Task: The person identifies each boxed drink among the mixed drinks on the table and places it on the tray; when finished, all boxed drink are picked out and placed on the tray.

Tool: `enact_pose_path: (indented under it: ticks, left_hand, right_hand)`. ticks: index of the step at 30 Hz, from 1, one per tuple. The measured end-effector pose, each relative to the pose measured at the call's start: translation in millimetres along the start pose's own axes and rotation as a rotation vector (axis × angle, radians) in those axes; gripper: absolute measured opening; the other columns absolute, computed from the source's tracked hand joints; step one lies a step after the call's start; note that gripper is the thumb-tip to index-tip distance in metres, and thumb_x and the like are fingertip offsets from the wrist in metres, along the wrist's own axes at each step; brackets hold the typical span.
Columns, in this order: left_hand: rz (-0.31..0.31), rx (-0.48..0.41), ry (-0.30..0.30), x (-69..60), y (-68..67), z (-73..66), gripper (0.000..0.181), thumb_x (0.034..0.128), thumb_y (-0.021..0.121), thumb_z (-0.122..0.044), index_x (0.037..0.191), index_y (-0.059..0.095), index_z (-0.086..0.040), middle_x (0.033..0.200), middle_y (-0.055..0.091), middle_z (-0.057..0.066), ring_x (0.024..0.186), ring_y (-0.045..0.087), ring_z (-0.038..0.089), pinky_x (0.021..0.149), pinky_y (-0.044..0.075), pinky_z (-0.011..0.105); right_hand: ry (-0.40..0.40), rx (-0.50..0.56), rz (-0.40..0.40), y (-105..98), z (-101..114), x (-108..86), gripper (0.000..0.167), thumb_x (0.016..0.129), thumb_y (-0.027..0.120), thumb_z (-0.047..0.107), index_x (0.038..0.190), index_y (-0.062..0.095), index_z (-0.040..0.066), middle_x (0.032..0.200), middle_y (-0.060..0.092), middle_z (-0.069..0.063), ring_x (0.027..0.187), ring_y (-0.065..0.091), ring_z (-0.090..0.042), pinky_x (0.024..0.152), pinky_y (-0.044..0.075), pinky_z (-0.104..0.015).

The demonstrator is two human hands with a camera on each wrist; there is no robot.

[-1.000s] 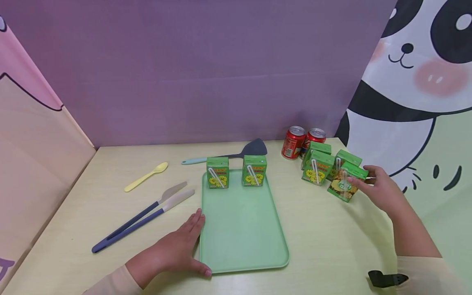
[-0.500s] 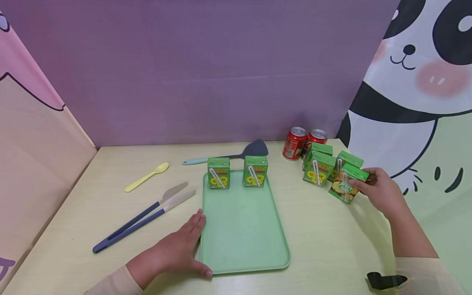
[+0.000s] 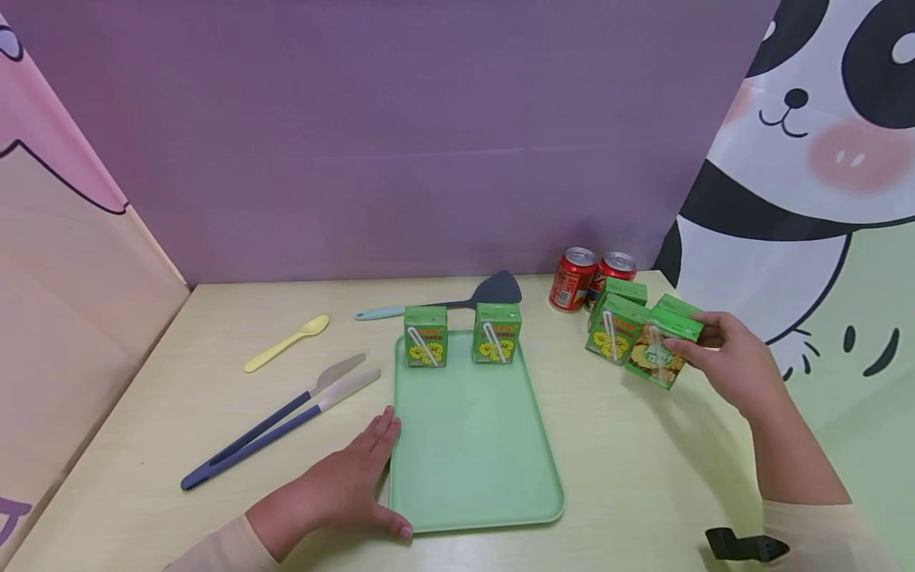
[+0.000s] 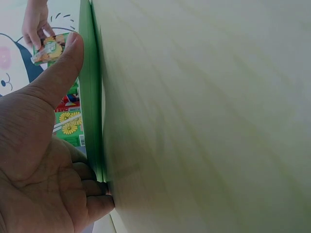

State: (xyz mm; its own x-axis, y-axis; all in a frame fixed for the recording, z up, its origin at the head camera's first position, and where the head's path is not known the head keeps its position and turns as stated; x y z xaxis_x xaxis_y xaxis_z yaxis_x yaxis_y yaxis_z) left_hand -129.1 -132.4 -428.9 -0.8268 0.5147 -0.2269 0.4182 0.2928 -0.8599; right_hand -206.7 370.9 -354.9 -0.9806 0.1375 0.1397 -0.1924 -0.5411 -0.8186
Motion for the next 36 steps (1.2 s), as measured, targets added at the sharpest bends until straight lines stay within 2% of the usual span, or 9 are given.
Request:
enact_pose_path:
  ticks: [7,16,23,30,36]
  left_hand:
    - [-0.004,0.008,-0.003,0.1,-0.7,-0.7,0.137,0.0597,0.076,-0.075,0.157,0.013,-0.003,0.166,0.002,0.013,0.152,0.009,0.032,0.112,0.034,0.053]
    - [0.003,0.005,-0.01,0.8,-1.0,-0.5,0.136,0.0596,0.076,-0.075,0.157,0.014,-0.003,0.166,0.002,0.012,0.152,0.008,0.031,0.113,0.034,0.053]
    - [0.007,0.006,-0.006,1.2,-1.7,-0.8,0.136,0.0598,0.076,-0.075,0.157,0.014,-0.002,0.166,0.002,0.013,0.152,0.008,0.031,0.114,0.033,0.052]
    - [0.009,-0.003,-0.007,0.7,-1.7,-1.9,0.136,0.0597,0.077,-0.074,0.157,0.014,-0.003,0.166,0.002,0.012,0.152,0.008,0.031,0.114,0.033,0.053]
    - [0.005,-0.003,-0.008,0.5,-0.4,-0.4,0.137,0.059,0.077,-0.075,0.157,0.014,-0.003,0.166,0.002,0.012,0.152,0.008,0.031,0.113,0.033,0.053]
  right_hand:
    - [-0.02,-0.02,-0.006,-4,21,-6.0,0.072,0.091,0.062,0.054,0.137,0.045,0.001,0.123,0.06,-0.022,0.113,0.054,-0.039,0.07,0.042,-0.035]
    - [-0.061,0.036,0.052,6,53,-6.2,0.074,0.089,0.064,0.056,0.138,0.045,0.005,0.123,0.06,-0.018,0.115,0.054,-0.037,0.075,0.045,-0.037]
    - [-0.129,0.101,0.085,29,78,-7.5,0.07,0.087,0.068,0.054,0.135,0.049,0.006,0.12,0.062,-0.014,0.114,0.057,-0.034,0.08,0.049,-0.037]
    - [-0.149,0.14,0.152,55,102,-10.5,0.07,0.084,0.069,0.059,0.134,0.051,0.014,0.124,0.062,-0.01,0.117,0.056,-0.032,0.09,0.049,-0.049]
    - [-0.214,0.18,0.199,81,123,-12.5,0.061,0.084,0.072,0.054,0.128,0.054,0.016,0.118,0.064,-0.005,0.114,0.059,-0.028,0.085,0.051,-0.041]
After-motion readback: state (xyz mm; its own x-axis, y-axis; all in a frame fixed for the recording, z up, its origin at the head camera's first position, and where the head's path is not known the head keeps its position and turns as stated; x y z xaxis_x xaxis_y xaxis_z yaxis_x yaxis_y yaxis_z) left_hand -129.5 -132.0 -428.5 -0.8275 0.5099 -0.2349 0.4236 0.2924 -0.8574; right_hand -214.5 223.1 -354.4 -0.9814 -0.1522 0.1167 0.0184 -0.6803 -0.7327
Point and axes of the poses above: each hand's wrist, its own x-axis towards the middle knuckle, its own y-axis out of the palm, z = x × y, the point moved 1 cm from there along x, towards the middle knuckle
